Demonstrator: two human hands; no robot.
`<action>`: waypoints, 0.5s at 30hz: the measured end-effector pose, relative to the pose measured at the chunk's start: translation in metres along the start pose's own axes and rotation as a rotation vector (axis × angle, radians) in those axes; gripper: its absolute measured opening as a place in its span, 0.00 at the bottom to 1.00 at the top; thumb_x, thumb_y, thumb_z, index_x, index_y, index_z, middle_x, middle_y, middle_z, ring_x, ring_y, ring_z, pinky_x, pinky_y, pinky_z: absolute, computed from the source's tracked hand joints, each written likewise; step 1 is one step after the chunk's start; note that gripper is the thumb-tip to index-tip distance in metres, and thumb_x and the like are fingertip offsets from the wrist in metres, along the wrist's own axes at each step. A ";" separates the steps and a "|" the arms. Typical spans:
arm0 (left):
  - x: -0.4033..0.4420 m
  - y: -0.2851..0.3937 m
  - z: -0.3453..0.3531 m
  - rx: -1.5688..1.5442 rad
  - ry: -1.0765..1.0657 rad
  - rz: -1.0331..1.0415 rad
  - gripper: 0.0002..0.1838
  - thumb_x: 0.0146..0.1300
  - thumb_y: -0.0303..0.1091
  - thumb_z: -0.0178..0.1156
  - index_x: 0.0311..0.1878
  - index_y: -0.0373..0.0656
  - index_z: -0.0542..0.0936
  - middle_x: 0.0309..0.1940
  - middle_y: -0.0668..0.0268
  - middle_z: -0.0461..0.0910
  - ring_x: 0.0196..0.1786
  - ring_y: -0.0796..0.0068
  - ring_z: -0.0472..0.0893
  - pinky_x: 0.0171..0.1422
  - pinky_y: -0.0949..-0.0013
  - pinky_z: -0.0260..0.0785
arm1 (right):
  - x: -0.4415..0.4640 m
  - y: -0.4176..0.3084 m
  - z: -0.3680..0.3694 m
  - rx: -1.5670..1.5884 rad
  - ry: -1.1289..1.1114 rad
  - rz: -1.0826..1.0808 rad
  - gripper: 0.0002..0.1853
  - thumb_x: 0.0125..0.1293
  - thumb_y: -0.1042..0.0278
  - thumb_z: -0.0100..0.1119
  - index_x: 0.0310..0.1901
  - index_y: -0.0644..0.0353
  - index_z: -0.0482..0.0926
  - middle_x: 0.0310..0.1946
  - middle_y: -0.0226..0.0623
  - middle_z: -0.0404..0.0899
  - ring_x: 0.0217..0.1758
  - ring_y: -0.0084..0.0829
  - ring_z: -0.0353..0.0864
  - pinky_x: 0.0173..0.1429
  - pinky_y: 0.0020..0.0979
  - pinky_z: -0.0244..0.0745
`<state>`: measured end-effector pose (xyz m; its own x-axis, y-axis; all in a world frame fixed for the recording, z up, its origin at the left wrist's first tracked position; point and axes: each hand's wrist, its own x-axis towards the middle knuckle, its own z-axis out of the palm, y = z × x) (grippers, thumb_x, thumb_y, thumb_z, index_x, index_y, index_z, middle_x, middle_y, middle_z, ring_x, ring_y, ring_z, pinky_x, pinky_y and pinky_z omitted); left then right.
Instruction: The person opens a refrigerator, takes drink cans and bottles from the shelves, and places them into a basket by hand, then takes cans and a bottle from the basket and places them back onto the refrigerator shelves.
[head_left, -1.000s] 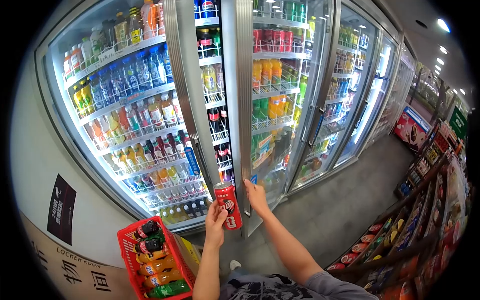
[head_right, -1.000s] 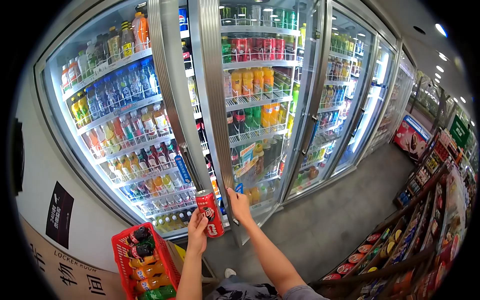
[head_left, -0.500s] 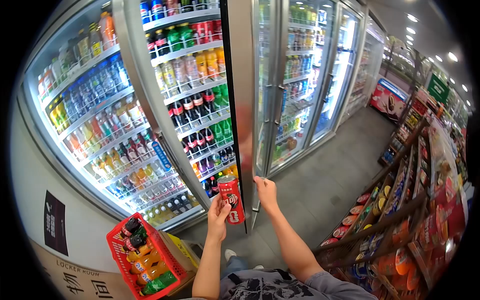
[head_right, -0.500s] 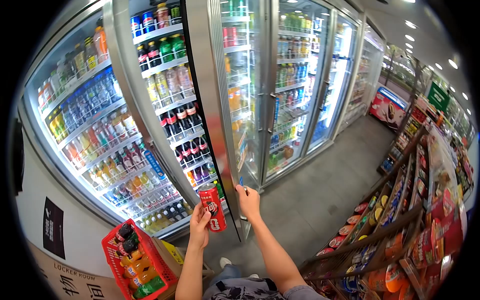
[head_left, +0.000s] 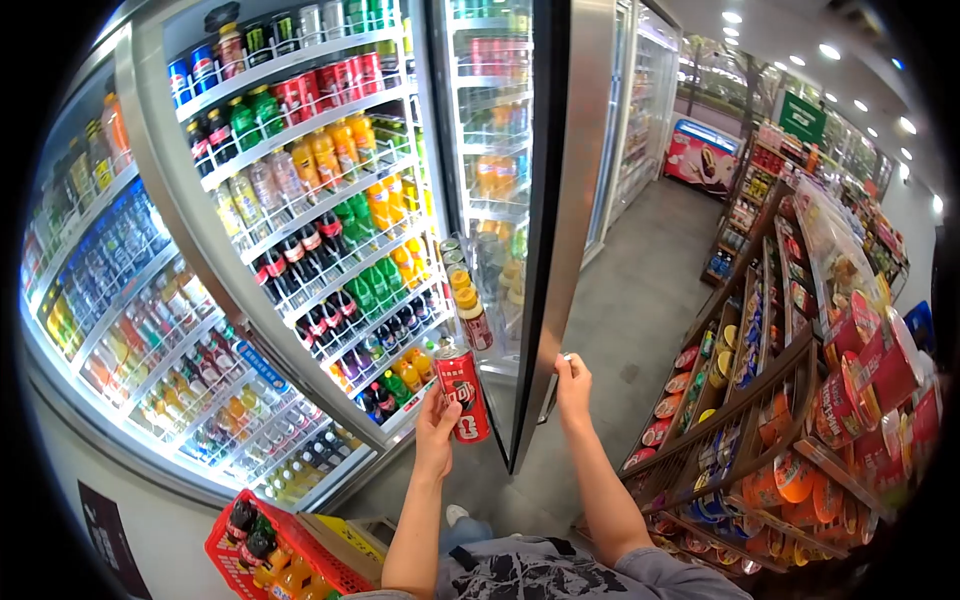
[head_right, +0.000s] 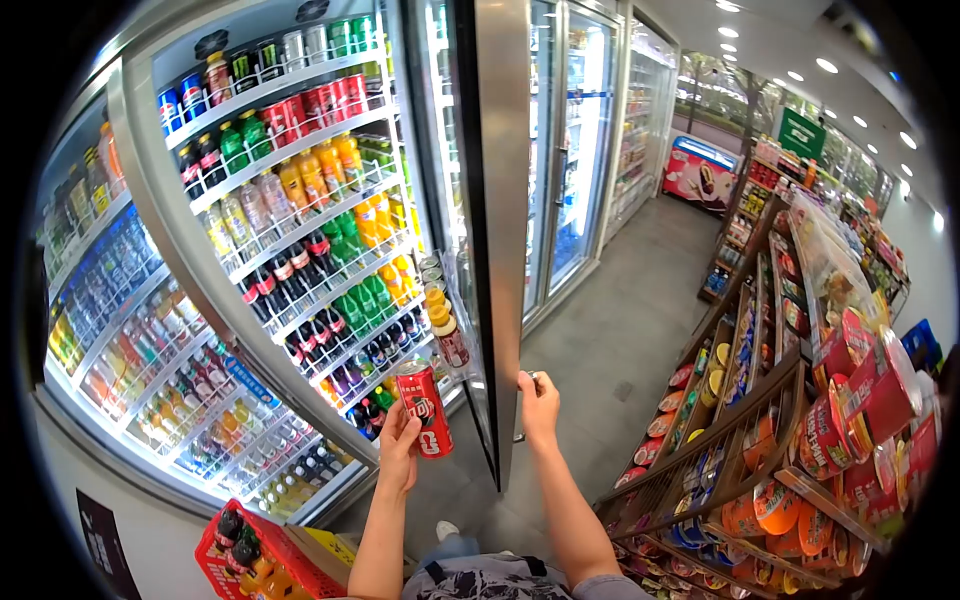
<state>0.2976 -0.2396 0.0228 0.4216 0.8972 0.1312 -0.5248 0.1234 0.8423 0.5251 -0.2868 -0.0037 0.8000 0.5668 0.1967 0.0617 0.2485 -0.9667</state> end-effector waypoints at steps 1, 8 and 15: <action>0.007 0.000 0.002 -0.003 -0.005 -0.011 0.30 0.68 0.30 0.62 0.70 0.37 0.65 0.61 0.63 0.75 0.62 0.73 0.74 0.68 0.67 0.63 | 0.007 0.006 -0.009 0.058 -0.016 0.055 0.13 0.70 0.62 0.59 0.34 0.63 0.76 0.31 0.28 0.76 0.37 0.17 0.73 0.44 0.22 0.69; 0.067 0.007 0.005 -0.074 -0.083 -0.018 0.31 0.68 0.29 0.61 0.71 0.35 0.62 0.62 0.61 0.74 0.63 0.72 0.73 0.69 0.66 0.63 | -0.015 -0.092 0.024 -0.346 0.465 -0.919 0.06 0.64 0.72 0.56 0.41 0.60 0.78 0.45 0.45 0.75 0.48 0.43 0.77 0.57 0.37 0.72; 0.115 0.045 -0.023 -0.047 -0.112 0.034 0.32 0.68 0.29 0.61 0.72 0.35 0.61 0.64 0.60 0.72 0.65 0.71 0.73 0.70 0.66 0.62 | 0.039 -0.122 0.145 -0.190 -0.013 -1.005 0.17 0.61 0.78 0.55 0.52 0.68 0.79 0.54 0.49 0.71 0.51 0.39 0.77 0.50 0.33 0.77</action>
<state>0.3055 -0.1214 0.0634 0.4817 0.8485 0.2190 -0.5729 0.1159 0.8114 0.4626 -0.1811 0.1452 0.3192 0.1739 0.9316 0.7951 0.4858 -0.3631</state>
